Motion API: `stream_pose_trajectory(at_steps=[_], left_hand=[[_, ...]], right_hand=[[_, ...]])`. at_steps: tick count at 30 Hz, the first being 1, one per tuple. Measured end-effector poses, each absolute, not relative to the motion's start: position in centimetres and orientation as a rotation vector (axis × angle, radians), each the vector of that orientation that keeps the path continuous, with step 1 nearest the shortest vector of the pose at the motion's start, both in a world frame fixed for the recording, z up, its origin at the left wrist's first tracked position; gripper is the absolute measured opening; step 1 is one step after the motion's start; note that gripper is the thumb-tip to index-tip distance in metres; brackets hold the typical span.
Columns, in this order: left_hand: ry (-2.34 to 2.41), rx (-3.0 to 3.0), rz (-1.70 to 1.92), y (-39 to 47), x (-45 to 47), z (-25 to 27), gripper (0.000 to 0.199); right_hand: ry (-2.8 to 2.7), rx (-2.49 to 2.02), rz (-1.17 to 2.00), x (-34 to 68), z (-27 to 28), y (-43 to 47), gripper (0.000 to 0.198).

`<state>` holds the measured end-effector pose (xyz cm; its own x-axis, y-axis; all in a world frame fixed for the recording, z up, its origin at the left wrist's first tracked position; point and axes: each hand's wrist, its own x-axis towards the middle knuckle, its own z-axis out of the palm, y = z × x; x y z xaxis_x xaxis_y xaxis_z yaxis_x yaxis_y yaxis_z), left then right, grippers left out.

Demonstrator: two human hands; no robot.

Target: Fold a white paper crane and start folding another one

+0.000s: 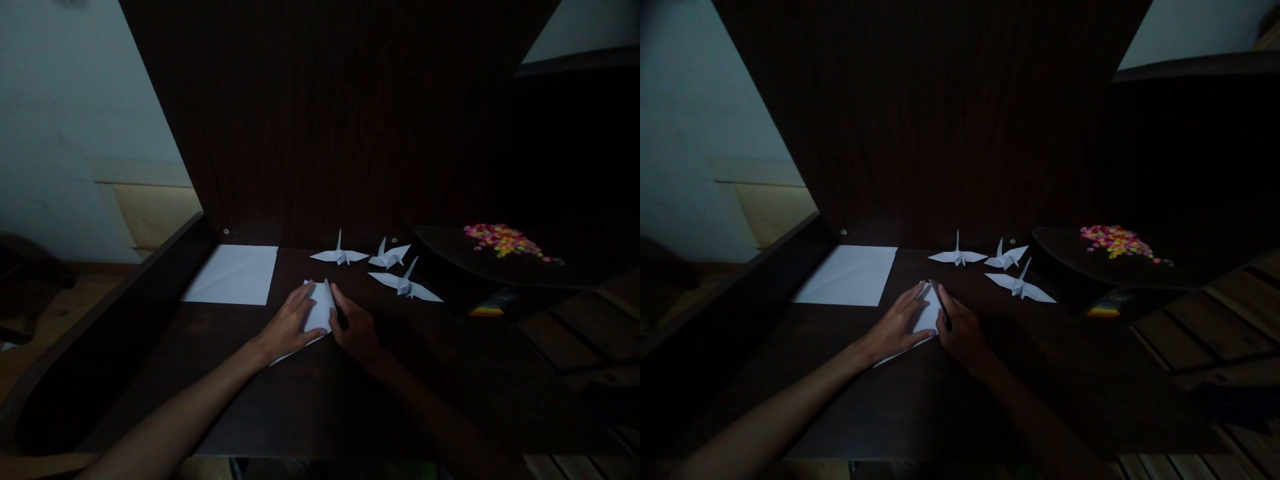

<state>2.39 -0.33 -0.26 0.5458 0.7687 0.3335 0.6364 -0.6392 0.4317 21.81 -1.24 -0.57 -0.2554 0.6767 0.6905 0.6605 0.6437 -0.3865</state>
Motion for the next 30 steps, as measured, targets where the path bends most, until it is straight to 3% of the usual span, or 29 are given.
stream_pose_trajectory(at_steps=[7, 13, 16, 19, 27, 30], left_hand=[[1.217, 2.410, 0.753, 0.2, 2.1, 0.1, 0.026], [1.085, 2.611, 0.673, 1.4, 0.4, 0.1, 0.027], [0.921, 2.681, 0.450, 2.1, -0.6, 0.7, 0.034], [1.060, 2.692, 0.368, 2.6, -1.2, 1.0, 0.039], [1.296, 2.546, 0.691, 2.3, -0.3, -0.6, 0.093], [1.191, 2.623, 0.718, 2.2, -0.2, -0.3, 0.093]], right_hand=[[-2.194, -0.934, 0.187, 22.0, -1.7, -0.7, 0.058], [-2.297, -0.906, 0.255, 22.7, -2.0, -0.1, 0.056], [-2.328, -0.862, 0.262, 23.3, -1.5, 0.2, 0.054], [-2.361, -0.816, 0.291, 24.2, -1.1, 0.7, 0.053], [-2.363, -0.749, 0.370, 24.6, -0.7, 0.8, 0.060], [-2.421, -0.751, 0.401, 24.1, -0.3, 0.5, 0.062]])
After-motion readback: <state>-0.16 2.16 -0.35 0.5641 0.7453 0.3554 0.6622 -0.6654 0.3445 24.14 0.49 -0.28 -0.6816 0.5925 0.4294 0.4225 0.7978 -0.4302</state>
